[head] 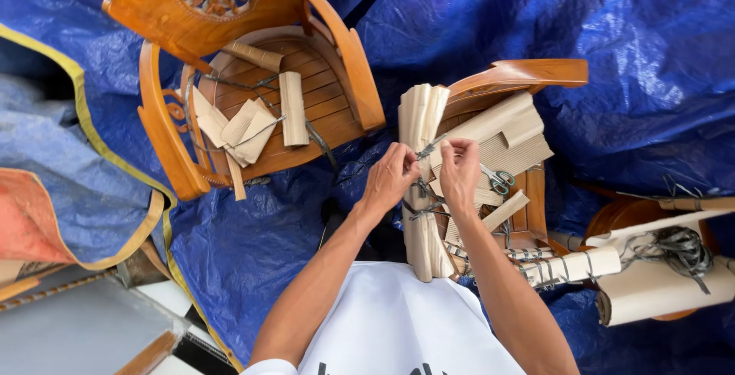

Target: Secure wooden furniture components by wrapping them in protective paper and tying them with plastic straps.

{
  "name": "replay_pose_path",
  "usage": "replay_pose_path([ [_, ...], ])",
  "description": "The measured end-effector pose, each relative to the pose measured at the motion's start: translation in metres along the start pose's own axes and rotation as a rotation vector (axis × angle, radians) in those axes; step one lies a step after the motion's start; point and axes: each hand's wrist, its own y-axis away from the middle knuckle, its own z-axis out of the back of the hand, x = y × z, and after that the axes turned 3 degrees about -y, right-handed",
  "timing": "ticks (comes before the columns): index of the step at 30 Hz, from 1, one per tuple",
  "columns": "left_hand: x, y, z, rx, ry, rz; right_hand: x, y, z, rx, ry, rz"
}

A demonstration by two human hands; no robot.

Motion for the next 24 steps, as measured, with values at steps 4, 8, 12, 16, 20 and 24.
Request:
replay_pose_path([
  [4,0.014,0.021,0.002,-0.08,0.215,0.083,0.023,0.044,-0.018,-0.066,0.148,0.305],
  [8,0.091,0.05,-0.019,-0.145,0.171,0.176,0.031,0.085,-0.06,0.119,0.035,0.524],
  [12,0.17,0.073,-0.021,-0.114,0.131,0.388,-0.004,0.08,-0.133,0.268,0.038,0.307],
  [16,0.233,0.09,-0.002,-0.135,0.059,0.504,-0.141,0.047,-0.217,0.288,0.166,-0.046],
  [20,0.282,0.096,0.033,-0.108,0.128,0.61,-0.25,0.017,-0.281,0.357,0.348,-0.204],
  [24,0.326,0.112,0.061,-0.092,0.133,0.693,-0.303,-0.022,-0.328,0.408,0.479,-0.446],
])
